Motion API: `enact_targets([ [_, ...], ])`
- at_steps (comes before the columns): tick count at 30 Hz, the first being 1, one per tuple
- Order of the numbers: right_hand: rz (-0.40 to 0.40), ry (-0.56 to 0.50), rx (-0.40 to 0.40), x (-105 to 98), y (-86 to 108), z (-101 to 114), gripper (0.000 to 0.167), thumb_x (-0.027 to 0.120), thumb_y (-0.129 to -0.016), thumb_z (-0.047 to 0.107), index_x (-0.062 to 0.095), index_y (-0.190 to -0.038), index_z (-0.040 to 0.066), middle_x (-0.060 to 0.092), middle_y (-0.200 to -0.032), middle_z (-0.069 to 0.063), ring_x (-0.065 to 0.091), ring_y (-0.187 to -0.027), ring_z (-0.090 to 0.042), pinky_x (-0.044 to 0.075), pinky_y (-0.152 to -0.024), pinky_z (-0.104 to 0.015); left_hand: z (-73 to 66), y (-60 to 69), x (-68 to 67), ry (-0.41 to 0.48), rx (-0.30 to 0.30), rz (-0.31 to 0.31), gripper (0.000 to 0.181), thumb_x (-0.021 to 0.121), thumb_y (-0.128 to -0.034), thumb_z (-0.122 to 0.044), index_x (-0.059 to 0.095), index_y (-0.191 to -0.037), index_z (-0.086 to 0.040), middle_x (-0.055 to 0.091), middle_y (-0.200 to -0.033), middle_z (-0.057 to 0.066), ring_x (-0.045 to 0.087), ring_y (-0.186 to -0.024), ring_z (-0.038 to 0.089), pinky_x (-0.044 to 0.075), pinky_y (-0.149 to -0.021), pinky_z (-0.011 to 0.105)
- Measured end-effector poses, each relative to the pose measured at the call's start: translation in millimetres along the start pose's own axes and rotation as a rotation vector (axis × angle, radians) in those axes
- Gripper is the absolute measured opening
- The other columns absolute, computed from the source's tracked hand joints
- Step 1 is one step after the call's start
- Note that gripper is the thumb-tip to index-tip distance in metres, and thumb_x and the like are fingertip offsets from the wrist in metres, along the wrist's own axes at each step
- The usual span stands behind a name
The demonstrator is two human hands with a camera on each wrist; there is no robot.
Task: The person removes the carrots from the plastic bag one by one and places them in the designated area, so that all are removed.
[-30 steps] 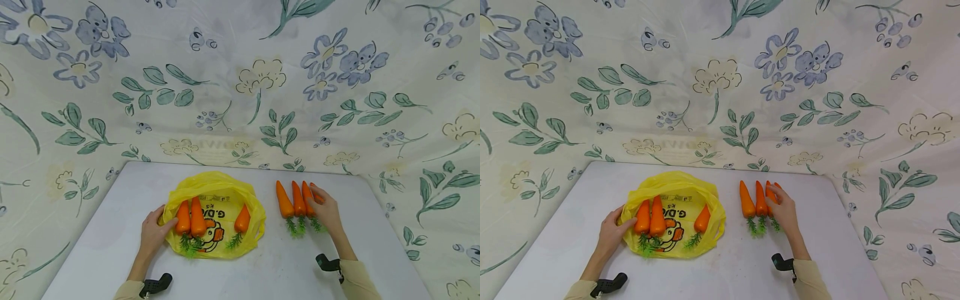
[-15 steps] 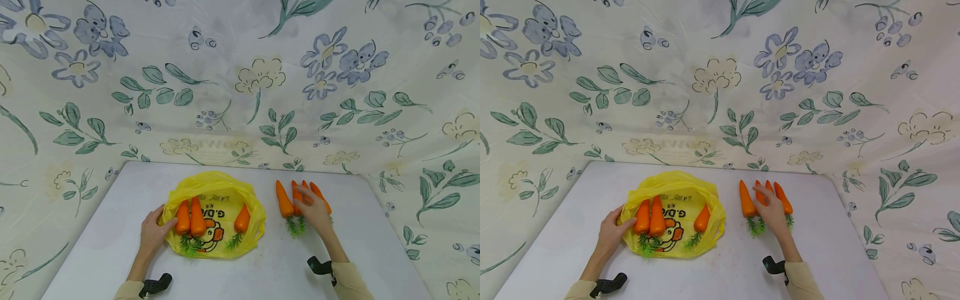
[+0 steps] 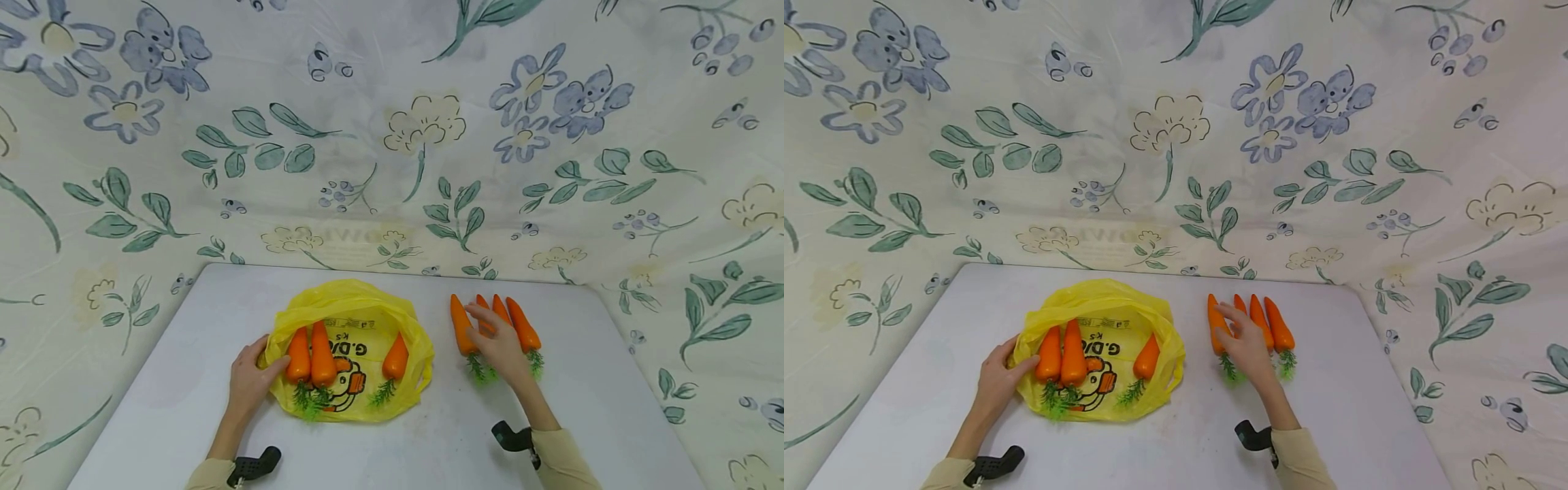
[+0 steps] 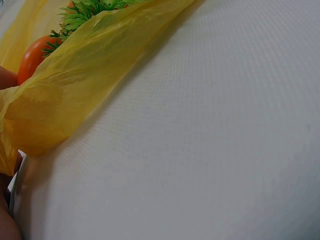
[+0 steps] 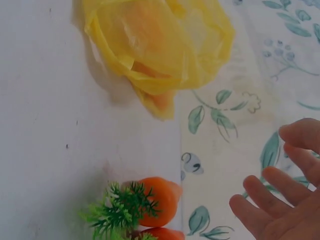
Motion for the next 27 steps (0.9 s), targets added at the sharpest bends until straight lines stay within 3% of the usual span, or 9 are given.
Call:
enact_targets([
  [9, 0.007, -0.007, -0.084, 13, 1.9, 15, 0.041, 0.066, -0.091, 0.002, 0.060, -0.132, -0.001, 0.054, -0.143, -0.017, 0.049, -0.134, -0.034, 0.041, -0.107, -0.053, -0.2, 0.6, 0.2, 0.000, -0.032, 0.016, 0.065, 0.067, -0.0888, -0.027, 0.045, -0.141, 0.006, 0.044, -0.144, 0.030, 0.028, -0.138, 0.052, 0.015, -0.115, 0.065],
  [17, 0.033, 0.047, -0.074, 31, 2.6, 20, 0.042, 0.069, -0.091, 0.009, 0.063, -0.132, 0.008, 0.060, -0.137, -0.010, 0.053, -0.130, -0.031, 0.042, -0.107, -0.054, 1.4, 0.9, 0.9, -0.005, -0.060, 0.038, 0.067, 0.065, -0.0898, -0.028, 0.043, -0.143, 0.006, 0.041, -0.147, 0.030, 0.024, -0.140, 0.052, 0.012, -0.116, 0.065],
  [27, 0.109, -0.043, -0.116, 56, 5.8, 29, 0.043, 0.066, -0.092, 0.006, 0.059, -0.134, 0.006, 0.056, -0.142, -0.011, 0.051, -0.131, -0.033, 0.042, -0.107, -0.053, 2.0, 1.0, 0.9, -0.001, -0.064, 0.043, 0.067, 0.065, -0.0900, -0.028, 0.043, -0.144, 0.005, 0.041, -0.147, 0.030, 0.023, -0.141, 0.052, 0.012, -0.115, 0.066],
])
Point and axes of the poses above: each hand's wrist, its own y-axis away from the middle knuckle, its own x-axis out of the palm, z = x × y, the point moved 7 cm from there along -y, towards the middle knuckle
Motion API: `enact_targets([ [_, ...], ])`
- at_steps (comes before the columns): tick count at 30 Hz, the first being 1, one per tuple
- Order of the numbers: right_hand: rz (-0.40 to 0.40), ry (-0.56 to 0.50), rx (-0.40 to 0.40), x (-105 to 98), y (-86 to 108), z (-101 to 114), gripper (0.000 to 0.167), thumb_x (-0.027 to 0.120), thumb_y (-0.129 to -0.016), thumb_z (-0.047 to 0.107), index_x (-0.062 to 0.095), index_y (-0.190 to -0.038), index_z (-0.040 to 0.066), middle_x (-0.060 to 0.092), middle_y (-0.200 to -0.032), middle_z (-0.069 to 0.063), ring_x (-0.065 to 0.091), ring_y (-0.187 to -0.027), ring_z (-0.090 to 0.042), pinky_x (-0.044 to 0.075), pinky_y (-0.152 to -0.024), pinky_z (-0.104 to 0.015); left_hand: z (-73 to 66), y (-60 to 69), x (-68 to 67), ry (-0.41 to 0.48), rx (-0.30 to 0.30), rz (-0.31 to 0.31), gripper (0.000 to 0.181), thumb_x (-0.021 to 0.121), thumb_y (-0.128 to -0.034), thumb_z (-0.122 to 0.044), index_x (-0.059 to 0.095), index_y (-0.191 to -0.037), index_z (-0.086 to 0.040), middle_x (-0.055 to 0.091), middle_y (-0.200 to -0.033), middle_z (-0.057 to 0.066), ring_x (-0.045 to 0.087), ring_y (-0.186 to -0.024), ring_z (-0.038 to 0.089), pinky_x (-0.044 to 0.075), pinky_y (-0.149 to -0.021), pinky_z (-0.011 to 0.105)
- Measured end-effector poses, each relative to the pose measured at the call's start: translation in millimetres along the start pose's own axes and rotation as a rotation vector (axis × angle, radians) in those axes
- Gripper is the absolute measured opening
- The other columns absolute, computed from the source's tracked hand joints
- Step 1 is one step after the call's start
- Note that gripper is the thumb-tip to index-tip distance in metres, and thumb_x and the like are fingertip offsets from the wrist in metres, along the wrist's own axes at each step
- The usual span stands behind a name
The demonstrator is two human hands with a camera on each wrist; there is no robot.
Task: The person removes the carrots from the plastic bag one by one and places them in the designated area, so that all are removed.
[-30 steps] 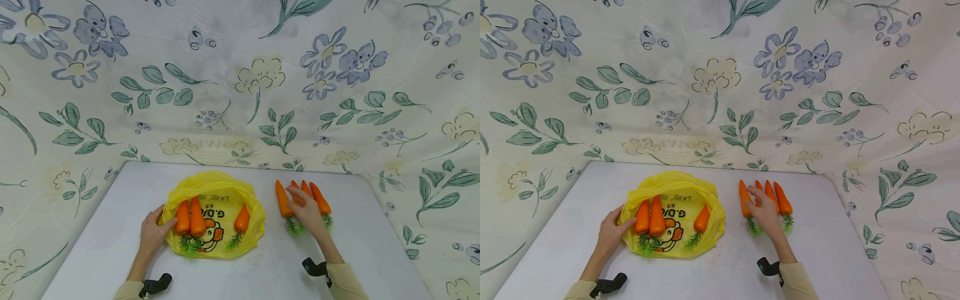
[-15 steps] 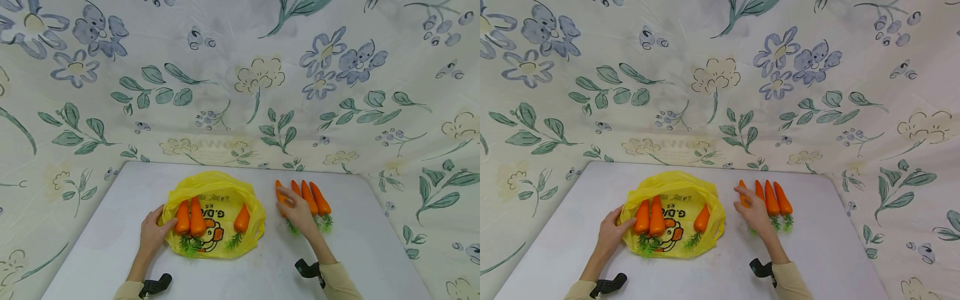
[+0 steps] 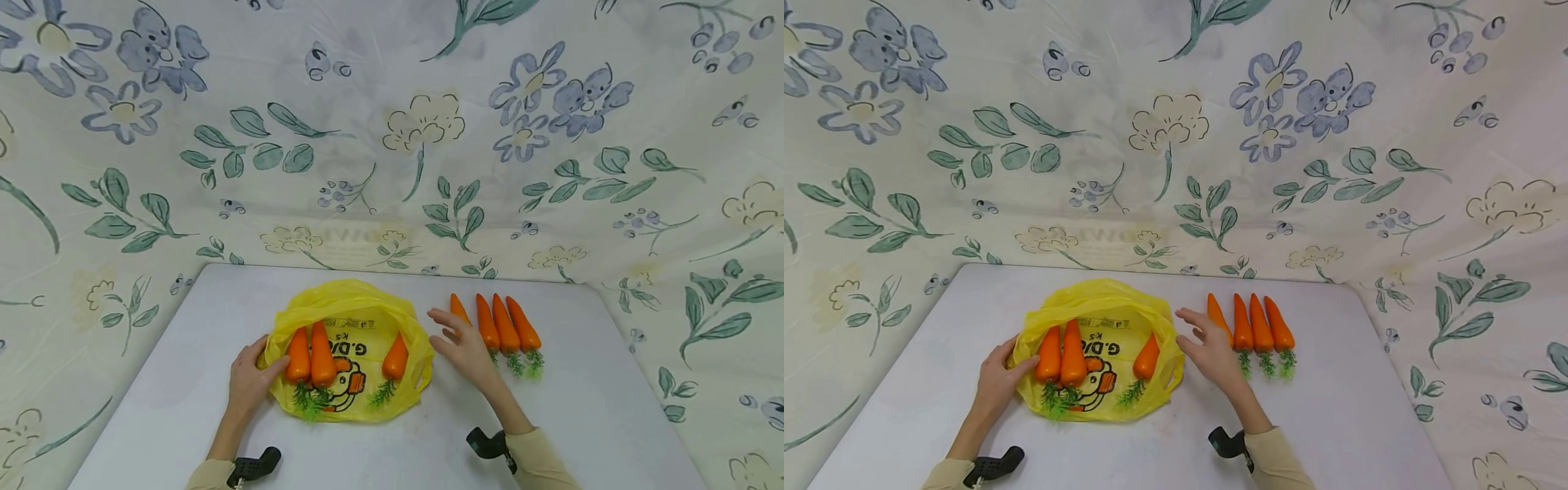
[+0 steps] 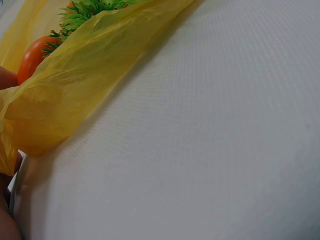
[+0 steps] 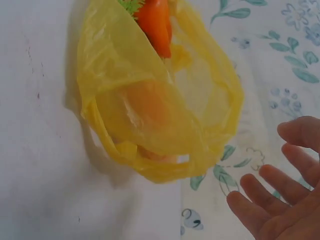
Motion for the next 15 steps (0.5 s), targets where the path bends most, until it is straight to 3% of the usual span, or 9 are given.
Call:
enact_targets([
  [15, 0.092, -0.018, -0.023, 34, 2.2, 10, 0.043, 0.066, -0.093, 0.006, 0.059, -0.135, 0.007, 0.055, -0.143, -0.010, 0.049, -0.133, -0.031, 0.042, -0.107, -0.052, 0.6, 0.5, 0.6, -0.007, -0.026, 0.011, 0.068, 0.064, -0.0908, -0.029, 0.041, -0.145, 0.005, 0.039, -0.149, 0.029, 0.021, -0.142, 0.051, 0.012, -0.116, 0.065],
])
Point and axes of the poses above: each hand's wrist, its own y-axis away from the middle knuckle, its own x-axis out of the palm, z = x × y, the point moved 7 cm from there along -y, towards the middle knuckle
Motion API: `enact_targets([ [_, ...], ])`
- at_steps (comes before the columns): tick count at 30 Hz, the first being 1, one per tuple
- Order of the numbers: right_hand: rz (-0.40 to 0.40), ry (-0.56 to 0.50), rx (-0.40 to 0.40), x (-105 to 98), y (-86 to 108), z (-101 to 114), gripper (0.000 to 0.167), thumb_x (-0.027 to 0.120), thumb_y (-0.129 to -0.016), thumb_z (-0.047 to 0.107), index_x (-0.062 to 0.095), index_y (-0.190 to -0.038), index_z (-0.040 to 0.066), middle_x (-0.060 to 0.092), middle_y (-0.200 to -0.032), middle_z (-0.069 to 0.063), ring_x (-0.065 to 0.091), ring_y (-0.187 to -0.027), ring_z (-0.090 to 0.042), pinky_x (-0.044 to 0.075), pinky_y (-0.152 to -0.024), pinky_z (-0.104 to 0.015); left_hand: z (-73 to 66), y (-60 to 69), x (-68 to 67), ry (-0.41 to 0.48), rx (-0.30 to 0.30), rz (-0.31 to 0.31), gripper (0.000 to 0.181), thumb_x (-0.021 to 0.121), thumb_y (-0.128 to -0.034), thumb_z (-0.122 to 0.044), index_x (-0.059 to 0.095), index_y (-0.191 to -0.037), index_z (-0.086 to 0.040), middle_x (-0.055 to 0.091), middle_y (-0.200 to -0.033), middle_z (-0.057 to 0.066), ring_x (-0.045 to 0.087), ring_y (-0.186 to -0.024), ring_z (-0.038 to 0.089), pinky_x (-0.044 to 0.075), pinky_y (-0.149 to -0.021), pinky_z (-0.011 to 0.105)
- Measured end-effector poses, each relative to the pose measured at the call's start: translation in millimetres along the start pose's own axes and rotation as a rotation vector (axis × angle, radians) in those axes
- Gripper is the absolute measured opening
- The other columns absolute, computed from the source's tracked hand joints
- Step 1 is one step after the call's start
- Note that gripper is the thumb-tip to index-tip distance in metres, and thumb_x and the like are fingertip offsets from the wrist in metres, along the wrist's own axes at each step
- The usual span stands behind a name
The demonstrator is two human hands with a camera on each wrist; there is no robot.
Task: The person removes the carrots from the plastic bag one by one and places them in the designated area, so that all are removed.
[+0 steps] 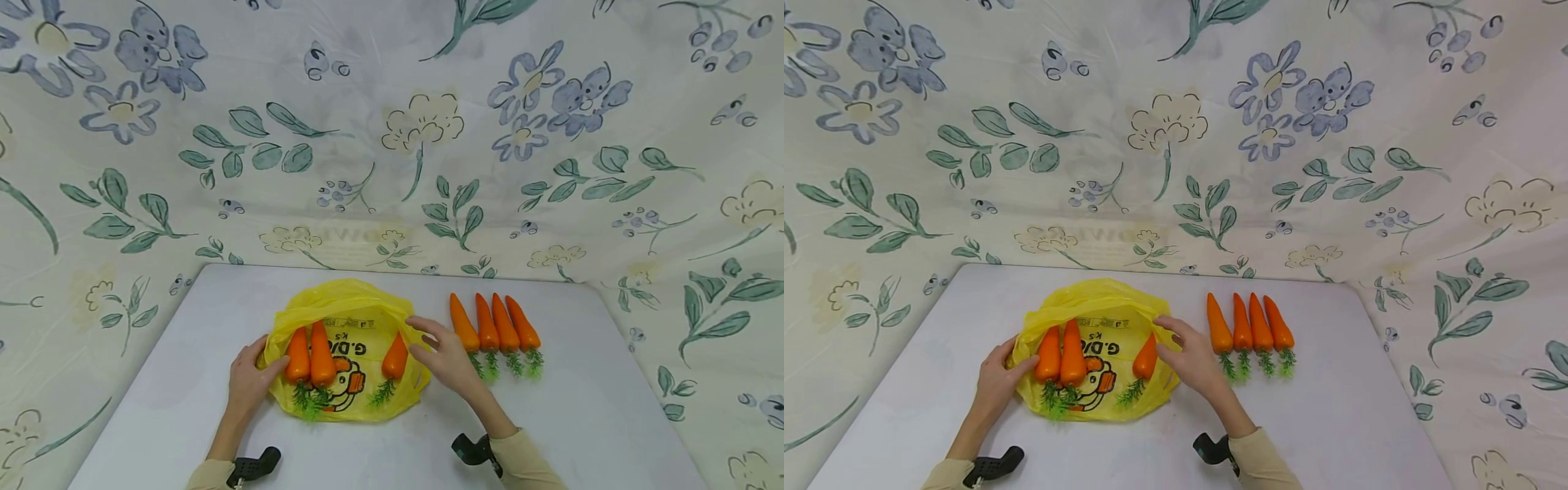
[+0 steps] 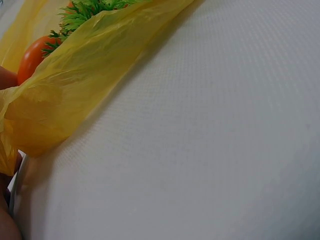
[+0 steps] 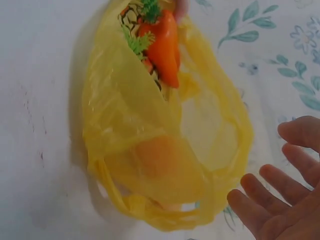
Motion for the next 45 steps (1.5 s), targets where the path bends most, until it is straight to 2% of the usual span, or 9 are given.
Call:
enact_targets([
  [12, 0.080, -0.017, -0.017, 35, -2.8, 10, 0.043, 0.063, -0.092, 0.006, 0.059, -0.135, 0.010, 0.056, -0.141, -0.008, 0.050, -0.132, -0.028, 0.044, -0.106, -0.052, 1.9, -0.8, 1.6, -0.001, -0.018, 0.011, 0.069, 0.064, -0.0914, -0.029, 0.040, -0.146, 0.004, 0.037, -0.150, 0.028, 0.018, -0.144, 0.051, 0.010, -0.116, 0.065],
  [19, 0.124, 0.060, -0.039, 56, -3.1, 8, 0.045, 0.064, -0.094, 0.010, 0.057, -0.137, 0.007, 0.055, -0.143, -0.009, 0.049, -0.134, -0.027, 0.044, -0.107, -0.048, 4.2, -2.0, 2.6, -0.010, -0.017, 0.020, 0.070, 0.064, -0.0911, -0.030, 0.039, -0.146, 0.004, 0.036, -0.151, 0.029, 0.014, -0.144, 0.053, 0.008, -0.116, 0.066],
  [24, 0.145, 0.062, -0.036, 68, -5.9, 7, 0.045, 0.065, -0.093, 0.009, 0.057, -0.138, 0.008, 0.056, -0.141, -0.007, 0.050, -0.132, -0.027, 0.045, -0.106, -0.046, 5.5, -1.8, 2.6, -0.013, -0.020, 0.026, 0.071, 0.064, -0.0913, -0.032, 0.039, -0.147, 0.003, 0.036, -0.152, 0.028, 0.015, -0.144, 0.053, 0.009, -0.116, 0.066],
  [33, 0.191, 0.002, -0.017, 91, -8.8, 6, 0.048, 0.064, -0.094, 0.011, 0.054, -0.140, 0.008, 0.054, -0.143, -0.006, 0.050, -0.133, -0.029, 0.044, -0.107, -0.049, 3.3, -0.4, 0.8, -0.007, -0.020, 0.021, 0.072, 0.065, -0.0905, -0.033, 0.039, -0.147, 0.004, 0.036, -0.151, 0.029, 0.016, -0.143, 0.053, 0.011, -0.115, 0.066],
  [45, 0.217, -0.045, 0.023, 119, -14.9, 1, 0.056, 0.067, -0.092, 0.012, 0.049, -0.145, 0.010, 0.047, -0.149, -0.007, 0.045, -0.136, -0.032, 0.046, -0.106, -0.046, 1.5, 0.8, 0.1, -0.011, 0.020, -0.008, 0.069, 0.065, -0.0908, -0.031, 0.041, -0.145, 0.004, 0.040, -0.148, 0.029, 0.027, -0.137, 0.050, 0.016, -0.113, 0.066],
])
Point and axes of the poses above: each hand's wrist, its own y-axis away from the middle knuckle, its own x-axis out of the palm, z = x × y, the point moved 7 cm from there along -y, towards the middle knuckle
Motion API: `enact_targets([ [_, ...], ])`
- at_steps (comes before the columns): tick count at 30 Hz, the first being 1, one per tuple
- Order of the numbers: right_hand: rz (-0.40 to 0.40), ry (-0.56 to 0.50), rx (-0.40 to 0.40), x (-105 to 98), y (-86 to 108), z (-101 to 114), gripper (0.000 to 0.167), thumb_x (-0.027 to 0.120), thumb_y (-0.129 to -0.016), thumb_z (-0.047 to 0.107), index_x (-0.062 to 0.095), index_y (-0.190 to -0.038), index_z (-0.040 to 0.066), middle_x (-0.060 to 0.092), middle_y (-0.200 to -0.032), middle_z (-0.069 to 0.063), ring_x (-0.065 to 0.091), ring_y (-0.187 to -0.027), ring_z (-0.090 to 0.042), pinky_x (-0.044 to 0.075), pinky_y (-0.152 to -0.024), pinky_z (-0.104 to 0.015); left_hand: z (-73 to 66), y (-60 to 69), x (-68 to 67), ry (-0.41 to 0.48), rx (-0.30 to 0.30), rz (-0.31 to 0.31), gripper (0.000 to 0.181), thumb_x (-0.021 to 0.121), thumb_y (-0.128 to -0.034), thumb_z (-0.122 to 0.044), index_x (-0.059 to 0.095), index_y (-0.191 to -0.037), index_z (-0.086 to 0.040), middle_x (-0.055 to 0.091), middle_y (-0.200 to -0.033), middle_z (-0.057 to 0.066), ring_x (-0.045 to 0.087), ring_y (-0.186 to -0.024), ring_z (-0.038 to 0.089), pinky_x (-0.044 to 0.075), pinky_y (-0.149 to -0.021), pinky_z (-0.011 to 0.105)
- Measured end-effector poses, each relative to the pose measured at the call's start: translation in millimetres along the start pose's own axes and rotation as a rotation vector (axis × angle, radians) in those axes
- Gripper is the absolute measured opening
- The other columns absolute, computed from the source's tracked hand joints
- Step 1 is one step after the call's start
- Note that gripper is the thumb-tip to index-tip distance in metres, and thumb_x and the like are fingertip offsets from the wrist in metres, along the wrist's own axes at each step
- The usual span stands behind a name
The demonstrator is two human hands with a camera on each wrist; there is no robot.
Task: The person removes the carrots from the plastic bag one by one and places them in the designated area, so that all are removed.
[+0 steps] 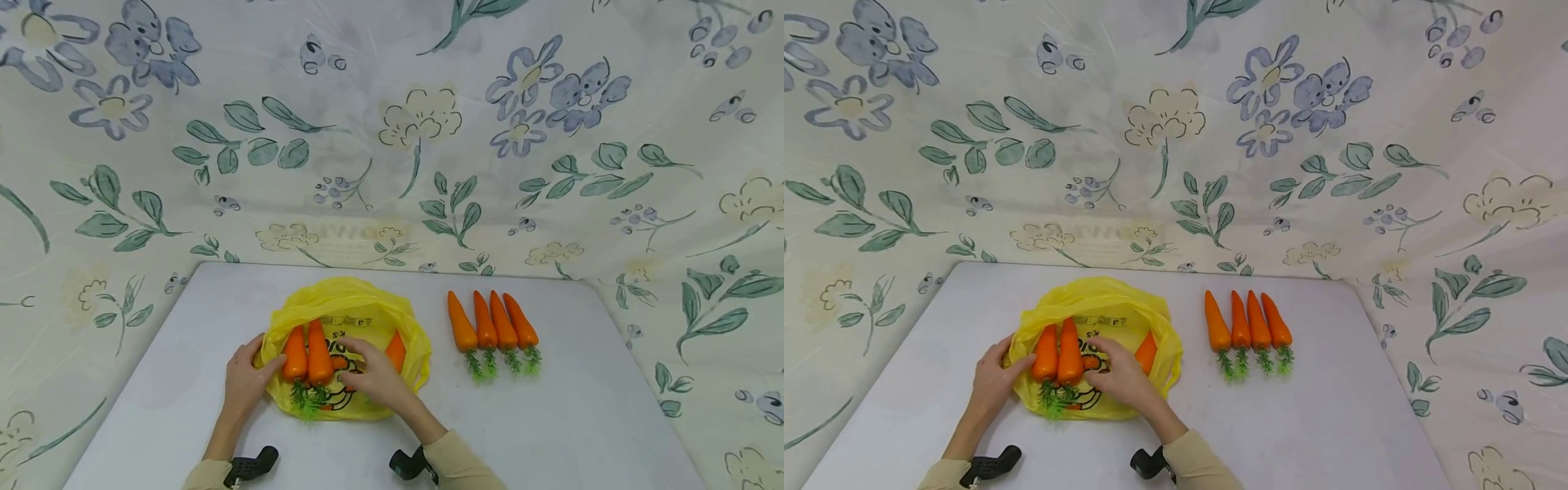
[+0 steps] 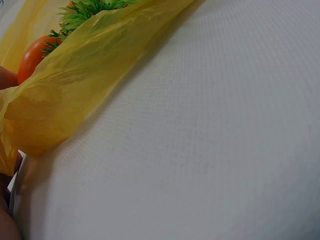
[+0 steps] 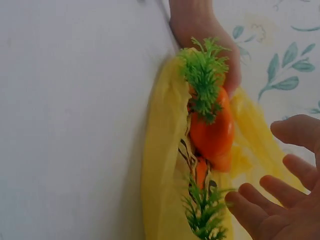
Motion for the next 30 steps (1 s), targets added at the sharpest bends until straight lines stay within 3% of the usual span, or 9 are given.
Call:
enact_targets([
  [5, 0.008, -0.039, 0.006, 11, -5.5, 1, 0.062, 0.066, -0.091, 0.010, 0.043, -0.149, 0.007, 0.042, -0.152, -0.011, 0.042, -0.138, -0.031, 0.049, -0.103, -0.039, -2.0, -0.7, -1.2, 0.007, 0.025, -0.011, 0.068, 0.066, -0.0903, -0.030, 0.043, -0.144, 0.005, 0.042, -0.147, 0.030, 0.028, -0.138, 0.051, 0.015, -0.114, 0.066],
  [8, 0.005, -0.039, 0.003, 18, -10.2, 0, 0.064, 0.068, -0.091, 0.009, 0.041, -0.149, 0.006, 0.040, -0.152, -0.012, 0.048, -0.133, -0.030, 0.053, -0.096, -0.030, -2.8, -1.5, -1.4, 0.006, 0.024, -0.007, 0.068, 0.066, -0.0902, -0.030, 0.043, -0.143, 0.006, 0.041, -0.147, 0.030, 0.025, -0.140, 0.052, 0.014, -0.114, 0.067],
  [12, 0.000, 0.036, 0.008, 29, -16.5, -1, 0.064, 0.068, -0.090, 0.012, 0.042, -0.149, 0.009, 0.040, -0.153, -0.010, 0.054, -0.126, -0.025, 0.052, -0.093, -0.023, -2.3, -1.5, -1.1, 0.000, 0.029, -0.019, 0.068, 0.066, -0.0901, -0.030, 0.043, -0.143, 0.006, 0.043, -0.144, 0.031, 0.028, -0.137, 0.052, 0.017, -0.113, 0.066],
  [18, -0.011, 0.155, 0.061, 41, -19.8, -5, 0.067, 0.071, -0.087, 0.017, 0.044, -0.149, 0.013, 0.035, -0.157, -0.012, 0.044, -0.137, -0.023, 0.046, -0.104, -0.032, -2.2, -0.4, 1.6, -0.008, 0.047, -0.028, 0.066, 0.067, -0.0906, -0.031, 0.045, -0.141, 0.006, 0.050, -0.133, 0.031, 0.042, -0.122, 0.046, 0.028, -0.106, 0.062],
  [23, -0.002, 0.200, 0.098, 47, -23.0, -5, 0.069, 0.074, -0.086, 0.019, 0.045, -0.149, 0.016, 0.033, -0.159, -0.014, 0.048, -0.134, -0.024, 0.049, -0.100, -0.031, -2.0, 1.5, -0.4, -0.025, 0.011, -0.001, 0.069, 0.064, -0.0921, -0.034, 0.041, -0.144, 0.005, 0.044, -0.142, 0.030, 0.033, -0.131, 0.049, 0.020, -0.110, 0.067],
  [30, -0.034, 0.350, 0.121, 50, -24.7, -7, 0.059, 0.074, -0.087, 0.023, 0.054, -0.142, 0.025, 0.040, -0.155, -0.014, 0.053, -0.129, -0.026, 0.050, -0.098, -0.035, -3.7, -3.1, -0.5, -0.010, 0.030, -0.003, 0.069, 0.064, -0.0921, -0.033, 0.041, -0.144, 0.006, 0.045, -0.141, 0.029, 0.036, -0.129, 0.047, 0.022, -0.109, 0.065],
])
Point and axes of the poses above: each hand's wrist, its own y-axis away from the middle knuckle, its own x-axis out of the palm, z = x × y, the point moved 7 cm from there along -y, towards the middle knuckle
